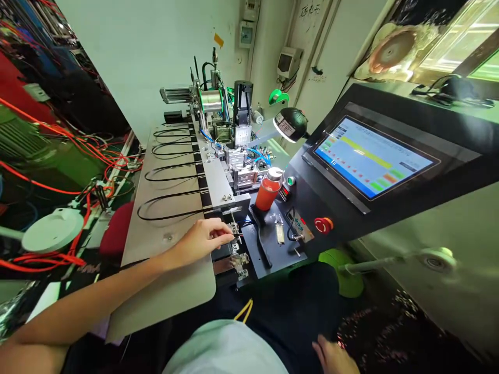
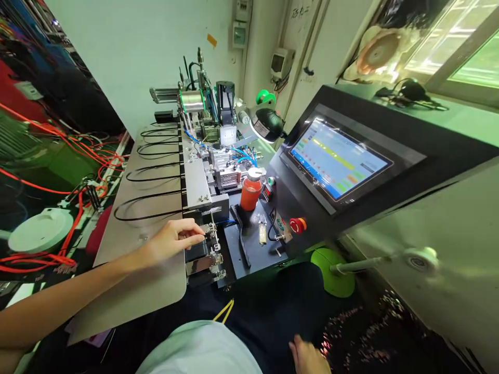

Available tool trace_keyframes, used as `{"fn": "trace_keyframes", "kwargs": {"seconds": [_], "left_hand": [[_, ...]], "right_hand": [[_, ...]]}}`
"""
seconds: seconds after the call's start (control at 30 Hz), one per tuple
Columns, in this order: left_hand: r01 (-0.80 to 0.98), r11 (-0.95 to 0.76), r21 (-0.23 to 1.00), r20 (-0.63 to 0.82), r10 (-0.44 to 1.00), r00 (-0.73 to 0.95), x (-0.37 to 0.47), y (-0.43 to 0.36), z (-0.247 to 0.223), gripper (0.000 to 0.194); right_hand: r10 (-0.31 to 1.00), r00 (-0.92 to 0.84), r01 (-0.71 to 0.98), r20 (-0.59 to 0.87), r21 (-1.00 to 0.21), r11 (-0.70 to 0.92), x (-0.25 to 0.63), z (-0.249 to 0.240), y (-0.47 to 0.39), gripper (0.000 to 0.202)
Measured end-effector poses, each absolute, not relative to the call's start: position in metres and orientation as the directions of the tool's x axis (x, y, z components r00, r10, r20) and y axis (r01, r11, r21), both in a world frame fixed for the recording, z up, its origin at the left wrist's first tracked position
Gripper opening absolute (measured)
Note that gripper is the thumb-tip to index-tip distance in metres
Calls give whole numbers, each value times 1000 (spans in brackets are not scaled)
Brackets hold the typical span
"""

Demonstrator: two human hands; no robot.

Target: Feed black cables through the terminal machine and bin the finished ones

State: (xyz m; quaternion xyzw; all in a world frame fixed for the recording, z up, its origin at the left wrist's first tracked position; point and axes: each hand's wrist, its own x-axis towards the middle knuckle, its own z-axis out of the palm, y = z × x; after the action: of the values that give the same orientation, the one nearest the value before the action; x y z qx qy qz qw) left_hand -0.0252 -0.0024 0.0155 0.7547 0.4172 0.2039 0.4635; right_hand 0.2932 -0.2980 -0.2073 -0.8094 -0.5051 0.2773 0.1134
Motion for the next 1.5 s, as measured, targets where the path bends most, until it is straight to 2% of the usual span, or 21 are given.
{"fn": "trace_keyframes", "kwargs": {"seconds": [0.03,0.07,0.13,0.2,0.27,0.43,0.6,0.73,0.83,0.9,0.97,1.03,1.13,1.2,1.27,1.37,1.5], "left_hand": [[432,-220,874,-73,822,565,-21,-3,15,22],[430,-223,875,-65,826,560,-17,-4,15,21],[432,-243,869,-42,833,552,-7,-6,15,19],[432,-266,862,-17,836,548,2,-8,17,17],[435,-287,853,5,839,545,9,-11,21,15],[455,-345,821,40,830,556,11,-12,25,14],[465,-478,745,47,733,678,4,-10,22,18],[501,-522,690,55,729,682,0,-12,21,21],[474,-516,713,0,677,736,-3,-13,22,19],[449,-528,721,-53,605,795,-6,-13,22,18],[455,-541,708,-81,578,812,-6,-13,21,17],[497,-507,704,-56,658,751,-5,-12,19,15],[513,-365,777,6,819,574,-1,-10,18,15],[474,-271,838,-4,864,503,2,-10,17,15],[438,-194,878,-39,883,469,4,-11,18,16],[418,-118,901,-86,895,438,6,-14,18,19],[435,-89,896,-118,897,426,4,-12,17,20]], "right_hand": [[920,287,767,-267,-511,-388,285,-178,-271,36],[966,183,750,-185,-609,-259,274,-146,-240,37],[1000,23,617,4,-787,-11,248,-84,-175,36],[986,-35,449,165,-879,163,218,-40,-122,27],[971,-6,318,240,-920,230,191,-20,-89,18],[969,128,104,211,-975,199,168,-30,-72,15],[991,-70,54,113,-992,117,184,-34,-73,20],[994,-91,97,60,-993,69,193,-26,-66,22],[958,-286,113,24,-992,59,201,-18,-56,26],[875,-483,122,-27,-992,37,206,-12,-49,27],[801,-595,118,-65,-993,7,209,-9,-42,28],[841,-538,95,-58,-995,-8,205,-10,-40,28],[976,-204,61,71,-995,85,188,-18,-43,24],[978,11,52,209,-977,208,172,-26,-49,19],[938,154,53,310,-951,306,158,-34,-55,16],[891,269,90,365,-931,354,143,-42,-60,15],[895,283,106,345,-939,328,139,-45,-59,17]]}}
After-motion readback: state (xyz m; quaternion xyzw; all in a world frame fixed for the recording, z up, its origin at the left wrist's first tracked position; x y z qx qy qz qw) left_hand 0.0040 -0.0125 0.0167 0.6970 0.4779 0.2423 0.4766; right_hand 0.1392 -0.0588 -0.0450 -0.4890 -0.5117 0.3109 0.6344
